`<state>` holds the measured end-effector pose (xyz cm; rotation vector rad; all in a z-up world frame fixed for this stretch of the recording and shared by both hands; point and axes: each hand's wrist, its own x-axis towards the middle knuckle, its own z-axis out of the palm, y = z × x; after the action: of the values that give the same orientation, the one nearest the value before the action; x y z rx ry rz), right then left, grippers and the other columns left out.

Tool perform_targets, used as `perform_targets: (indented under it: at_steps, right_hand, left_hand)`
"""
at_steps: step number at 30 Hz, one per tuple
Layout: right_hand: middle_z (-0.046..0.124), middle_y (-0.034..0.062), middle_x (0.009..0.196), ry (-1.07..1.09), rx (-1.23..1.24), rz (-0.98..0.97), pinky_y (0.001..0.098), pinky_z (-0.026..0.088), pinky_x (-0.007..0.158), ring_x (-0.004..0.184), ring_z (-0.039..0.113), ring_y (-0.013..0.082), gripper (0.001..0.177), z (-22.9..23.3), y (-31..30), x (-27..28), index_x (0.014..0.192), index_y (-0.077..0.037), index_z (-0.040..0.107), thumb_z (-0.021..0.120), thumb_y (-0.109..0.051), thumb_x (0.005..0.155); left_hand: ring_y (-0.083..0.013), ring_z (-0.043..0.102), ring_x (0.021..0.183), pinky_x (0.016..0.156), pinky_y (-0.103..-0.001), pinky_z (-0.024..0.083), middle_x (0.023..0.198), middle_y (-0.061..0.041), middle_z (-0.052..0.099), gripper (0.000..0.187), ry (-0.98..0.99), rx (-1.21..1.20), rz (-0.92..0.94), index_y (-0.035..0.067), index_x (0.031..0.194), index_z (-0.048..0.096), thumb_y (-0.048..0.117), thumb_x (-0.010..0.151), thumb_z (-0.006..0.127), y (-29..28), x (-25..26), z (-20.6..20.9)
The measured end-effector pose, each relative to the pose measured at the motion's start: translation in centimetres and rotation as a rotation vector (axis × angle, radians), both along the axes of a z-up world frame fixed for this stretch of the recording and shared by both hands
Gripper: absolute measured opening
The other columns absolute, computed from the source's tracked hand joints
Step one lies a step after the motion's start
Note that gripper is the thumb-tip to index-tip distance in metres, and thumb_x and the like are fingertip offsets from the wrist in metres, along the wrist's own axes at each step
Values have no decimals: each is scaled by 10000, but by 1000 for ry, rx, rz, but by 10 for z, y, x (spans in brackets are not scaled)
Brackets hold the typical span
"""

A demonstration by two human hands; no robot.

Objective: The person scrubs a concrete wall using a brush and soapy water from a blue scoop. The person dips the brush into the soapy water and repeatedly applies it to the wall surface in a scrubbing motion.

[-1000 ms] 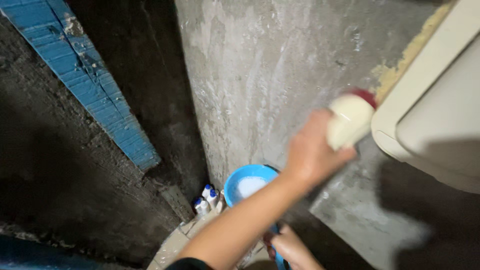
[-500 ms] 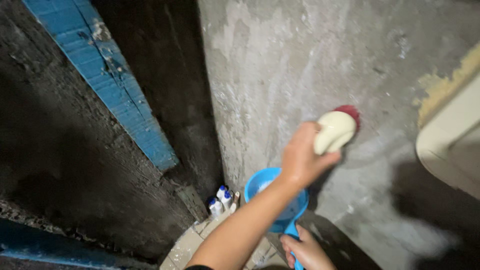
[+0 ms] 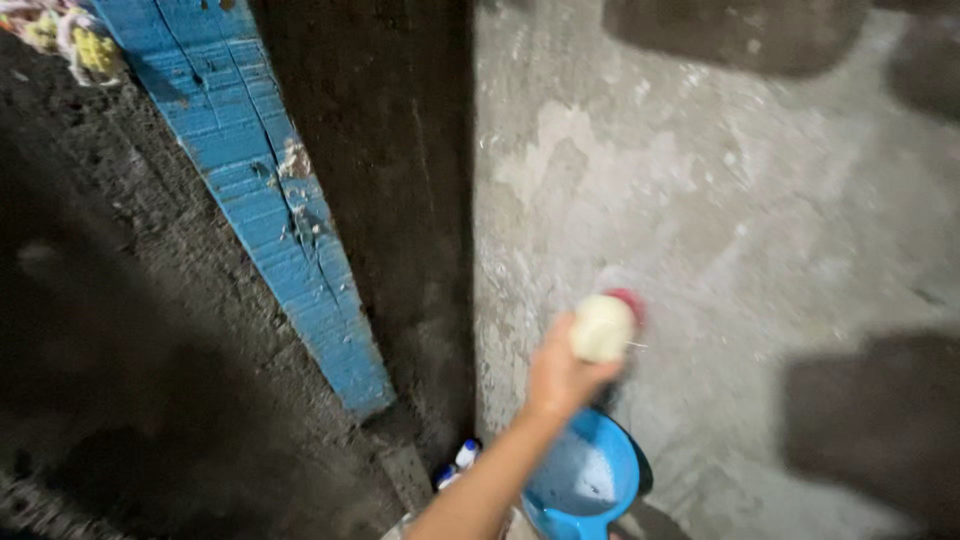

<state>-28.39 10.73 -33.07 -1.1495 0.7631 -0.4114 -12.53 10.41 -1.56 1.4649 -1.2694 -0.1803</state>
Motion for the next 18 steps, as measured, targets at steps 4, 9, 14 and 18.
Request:
perform_targets:
  at_steps: [4, 9, 14, 18]
  right_hand:
    - [597, 25, 675, 18, -27, -7, 284, 453, 538, 568, 562, 113, 247, -10, -26, 20, 1100, -47, 666, 747, -109, 876]
    - [605, 26, 687, 12, -10, -3, 282, 455, 549, 582, 567, 112, 264, -25, -39, 41, 1120, -45, 664, 747, -105, 877]
    - [612, 26, 699, 21, 40, 6, 281, 457, 559, 595, 571, 112, 281, -49, -36, 49, 1139, -43, 661, 748, -102, 878]
    - [618, 26, 709, 24, 41, 20, 279, 459, 568, 606, 574, 111, 295, -57, -52, 55, 1155, -42, 659, 748, -98, 879]
  left_hand:
    - [-445, 684, 978, 803, -508, 547, 1029, -248, 703, 765, 2, 155, 84, 82, 1178, 473, 475, 698, 921, -35, 110, -6]
    - [-429, 697, 999, 808, -479, 564, 1071, -233, 723, 678, 18, -25, 161, 92, 1175, 520, 445, 721, 879, -65, 139, 20]
    - [-369, 731, 1004, 866, -441, 561, 1088, -210, 728, 706, 427, -109, 282, 95, 1219, 508, 447, 715, 857, -102, 164, -18]
    - [-348, 704, 1041, 906, -431, 529, 1123, -188, 715, 762, 550, 109, 379, 102, 1246, 496, 486, 710, 878, -106, 187, -63]
